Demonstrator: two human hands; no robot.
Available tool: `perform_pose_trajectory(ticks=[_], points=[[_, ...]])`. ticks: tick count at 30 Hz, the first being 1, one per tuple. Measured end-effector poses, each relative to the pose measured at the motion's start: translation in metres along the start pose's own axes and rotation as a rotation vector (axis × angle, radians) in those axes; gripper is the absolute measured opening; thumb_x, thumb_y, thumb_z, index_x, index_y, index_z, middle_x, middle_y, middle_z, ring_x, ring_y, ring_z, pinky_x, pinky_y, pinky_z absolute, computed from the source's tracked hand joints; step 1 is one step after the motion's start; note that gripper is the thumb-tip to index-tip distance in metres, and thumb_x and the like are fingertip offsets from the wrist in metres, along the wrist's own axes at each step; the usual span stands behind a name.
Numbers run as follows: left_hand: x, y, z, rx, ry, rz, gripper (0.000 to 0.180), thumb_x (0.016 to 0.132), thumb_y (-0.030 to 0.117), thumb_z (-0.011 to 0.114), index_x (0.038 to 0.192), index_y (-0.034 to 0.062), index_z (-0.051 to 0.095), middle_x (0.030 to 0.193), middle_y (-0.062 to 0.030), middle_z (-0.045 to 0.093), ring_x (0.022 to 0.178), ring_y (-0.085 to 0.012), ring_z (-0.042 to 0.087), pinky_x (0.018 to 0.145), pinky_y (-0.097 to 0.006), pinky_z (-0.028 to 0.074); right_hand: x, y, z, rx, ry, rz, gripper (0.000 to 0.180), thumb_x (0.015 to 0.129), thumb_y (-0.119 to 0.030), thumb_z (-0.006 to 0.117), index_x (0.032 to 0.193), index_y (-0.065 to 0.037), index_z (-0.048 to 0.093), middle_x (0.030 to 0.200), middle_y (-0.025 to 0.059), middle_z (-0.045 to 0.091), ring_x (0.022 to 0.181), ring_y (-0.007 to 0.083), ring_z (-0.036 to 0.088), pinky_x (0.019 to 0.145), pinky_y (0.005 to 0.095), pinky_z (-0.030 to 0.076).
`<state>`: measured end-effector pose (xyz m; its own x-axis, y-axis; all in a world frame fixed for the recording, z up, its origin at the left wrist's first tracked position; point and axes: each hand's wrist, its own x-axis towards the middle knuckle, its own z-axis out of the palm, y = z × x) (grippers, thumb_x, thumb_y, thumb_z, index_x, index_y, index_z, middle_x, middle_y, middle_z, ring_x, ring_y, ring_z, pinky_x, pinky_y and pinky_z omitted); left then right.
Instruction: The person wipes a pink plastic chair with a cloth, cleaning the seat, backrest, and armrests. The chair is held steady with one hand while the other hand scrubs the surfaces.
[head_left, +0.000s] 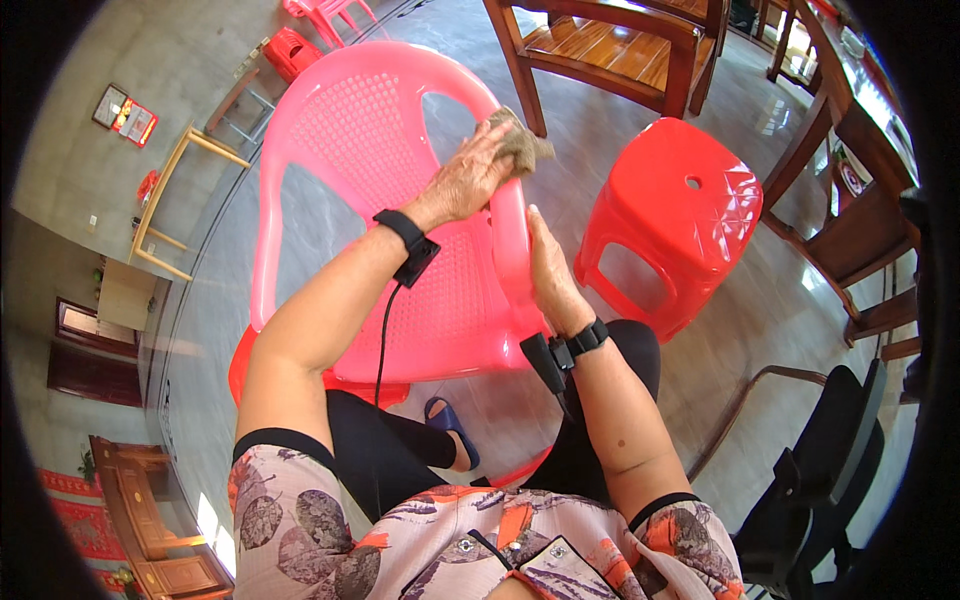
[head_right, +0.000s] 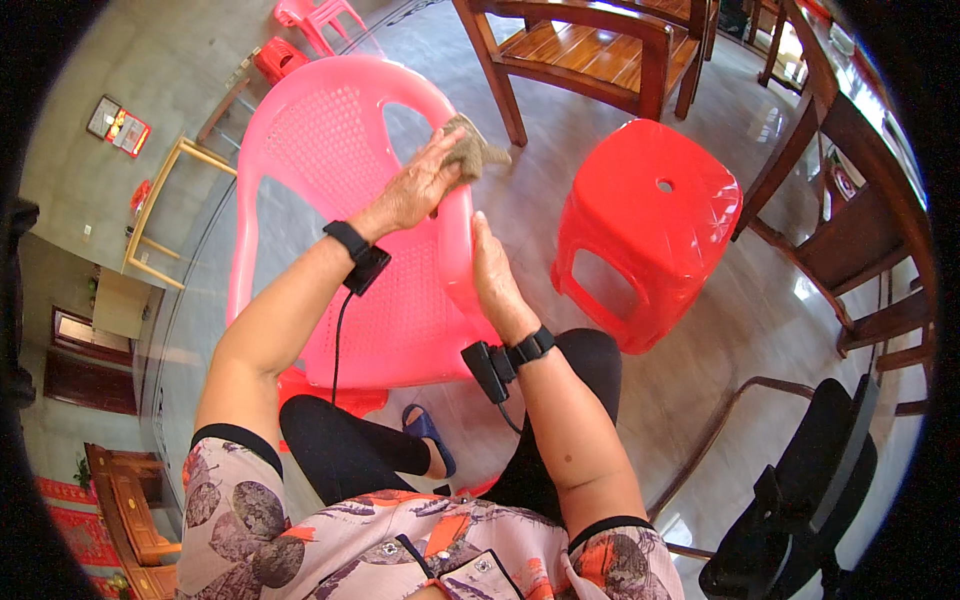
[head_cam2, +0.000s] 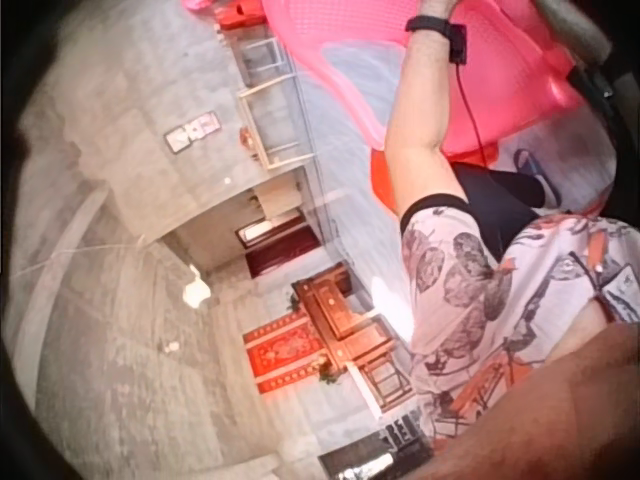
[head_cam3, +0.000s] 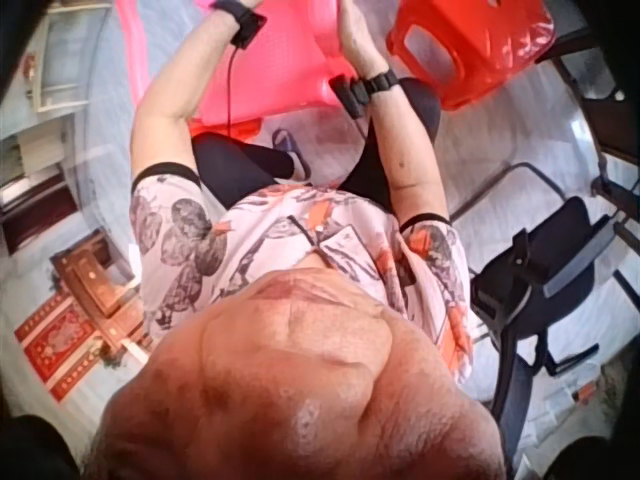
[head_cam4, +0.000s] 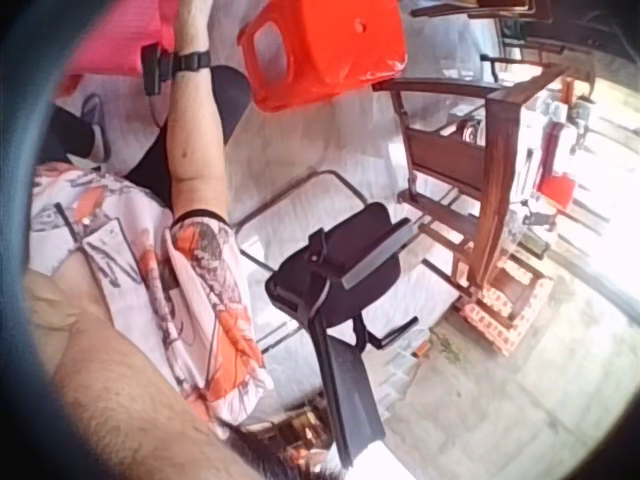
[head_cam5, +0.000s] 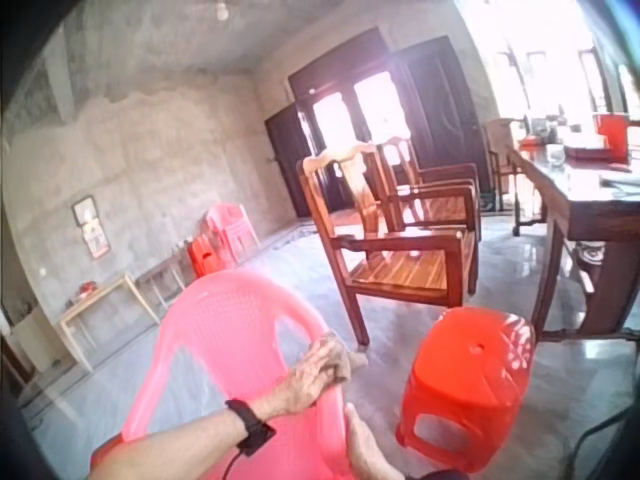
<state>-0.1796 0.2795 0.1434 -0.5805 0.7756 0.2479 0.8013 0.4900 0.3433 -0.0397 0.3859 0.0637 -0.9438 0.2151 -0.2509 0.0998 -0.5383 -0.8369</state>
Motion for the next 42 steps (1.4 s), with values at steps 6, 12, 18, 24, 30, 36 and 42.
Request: perform_pose_trajectory(ticks=[6,12,18,24,30,36,42], points=[[0.054,-0.051,-0.006,0.504,0.093,0.121,0.050,0.104,0.032,0.052,0.144,0.0024,0.053,0.161,-0.0121,0.038,0.152,-0.0381,0.027,0.121,-0.058,0.026,-0.001,-0.011,-0.005,0.034,-0.198,0.150,0.061,0.103,-0.058,0.051,0.124,-0.003,0.065,0.100,0.0022,0.066,0.082,0.0098,0.059,0.073,0.0258,0.048],[0.088,-0.086,-0.034,0.813,0.258,0.160,0.050,0.103,0.039,0.053,0.139,0.0047,0.059,0.155,-0.0092,0.047,0.149,-0.0337,0.034,0.121,-0.055,0.028,-0.015,-0.026,0.005,-0.031,-0.212,0.114,0.044,0.100,-0.049,0.060,0.103,-0.005,0.064,0.086,-0.0013,0.059,0.071,0.0100,0.052,0.062,0.0290,0.042],[0.097,-0.155,-0.080,0.856,0.470,0.072,0.052,0.105,0.041,0.048,0.142,0.0048,0.054,0.150,-0.0120,0.050,0.144,-0.0355,0.039,0.118,-0.058,0.028,-0.016,-0.031,0.001,-0.033,-0.258,0.151,0.045,0.102,-0.039,0.058,0.127,-0.002,0.064,0.091,0.0002,0.063,0.077,0.0093,0.059,0.070,0.0250,0.047],[0.059,-0.223,-0.135,0.846,0.635,-0.035,0.057,0.106,0.047,0.044,0.148,0.0086,0.047,0.152,-0.0131,0.045,0.144,-0.0386,0.036,0.118,-0.054,0.028,-0.020,-0.037,0.003,-0.041,-0.246,0.203,0.046,0.101,-0.039,0.059,0.128,-0.002,0.063,0.090,0.0004,0.062,0.077,0.0099,0.059,0.071,0.0250,0.048],[0.020,-0.256,-0.159,0.792,0.668,-0.181,0.066,0.106,0.056,0.038,0.152,0.0094,0.039,0.154,-0.0145,0.042,0.145,-0.0393,0.034,0.119,-0.054,0.027,-0.026,-0.038,0.006,-0.020,-0.207,0.200,0.042,0.099,-0.043,0.059,0.113,-0.004,0.065,0.088,-0.0031,0.060,0.071,0.0062,0.054,0.060,0.0250,0.042],[-0.014,-0.281,-0.172,0.728,0.662,-0.353,0.070,0.104,0.059,0.040,0.153,0.0083,0.037,0.156,-0.0153,0.039,0.146,-0.0375,0.032,0.120,-0.051,0.028,-0.027,-0.038,0.005,-0.059,-0.206,0.166,0.046,0.100,-0.043,0.058,0.119,-0.002,0.065,0.090,-0.0019,0.061,0.071,0.0068,0.055,0.060,0.0250,0.043],[-0.060,-0.290,-0.187,0.646,0.554,-0.488,0.076,0.103,0.060,0.041,0.157,0.0060,0.031,0.158,-0.0188,0.036,0.147,-0.0381,0.032,0.121,-0.048,0.028,-0.024,-0.035,0.005,-0.051,-0.195,0.159,0.050,0.100,-0.045,0.059,0.121,0.000,0.066,0.092,-0.0009,0.063,0.073,0.0072,0.056,0.061,0.0254,0.045]])
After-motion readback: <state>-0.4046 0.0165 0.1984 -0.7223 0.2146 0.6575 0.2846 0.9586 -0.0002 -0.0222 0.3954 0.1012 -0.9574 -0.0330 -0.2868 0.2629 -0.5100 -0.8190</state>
